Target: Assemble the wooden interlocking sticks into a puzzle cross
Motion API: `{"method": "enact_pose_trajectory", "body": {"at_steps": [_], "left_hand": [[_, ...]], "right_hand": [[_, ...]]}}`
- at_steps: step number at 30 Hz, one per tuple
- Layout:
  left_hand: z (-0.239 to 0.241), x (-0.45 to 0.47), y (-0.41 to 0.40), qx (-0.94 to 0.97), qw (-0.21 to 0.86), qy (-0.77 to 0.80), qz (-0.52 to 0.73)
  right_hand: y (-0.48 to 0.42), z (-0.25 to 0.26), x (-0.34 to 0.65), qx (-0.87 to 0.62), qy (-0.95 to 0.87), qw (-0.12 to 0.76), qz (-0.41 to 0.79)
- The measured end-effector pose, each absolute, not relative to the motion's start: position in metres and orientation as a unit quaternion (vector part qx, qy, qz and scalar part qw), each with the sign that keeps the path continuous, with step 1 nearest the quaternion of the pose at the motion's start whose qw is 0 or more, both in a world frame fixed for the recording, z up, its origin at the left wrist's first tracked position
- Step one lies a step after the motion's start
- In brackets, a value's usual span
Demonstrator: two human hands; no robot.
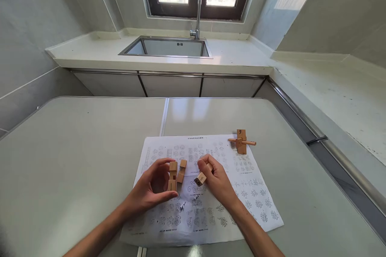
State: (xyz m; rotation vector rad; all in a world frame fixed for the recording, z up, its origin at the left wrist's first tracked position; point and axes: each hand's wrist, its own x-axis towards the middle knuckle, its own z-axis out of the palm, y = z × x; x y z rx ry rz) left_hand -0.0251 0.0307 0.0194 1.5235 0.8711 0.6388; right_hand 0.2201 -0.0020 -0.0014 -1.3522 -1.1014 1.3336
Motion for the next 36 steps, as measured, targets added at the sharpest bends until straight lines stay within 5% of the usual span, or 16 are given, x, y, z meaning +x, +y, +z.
{"method": "enact_pose_trajectory", "body": {"at_steps": [10,36], "left_hand": [[0.016,-0.019,0.024,0.662,0.585,0.39,0.258],[0.016,-0.017,0.024,0.656,0.58,0.405,0.264]], "right_hand": [[-0.002,-0.01,0.217,-0.442,-0.411,0.452,0.657],[-0.006,0.005,0.218,-0.46,-0.495,0.432,0.597]]}}
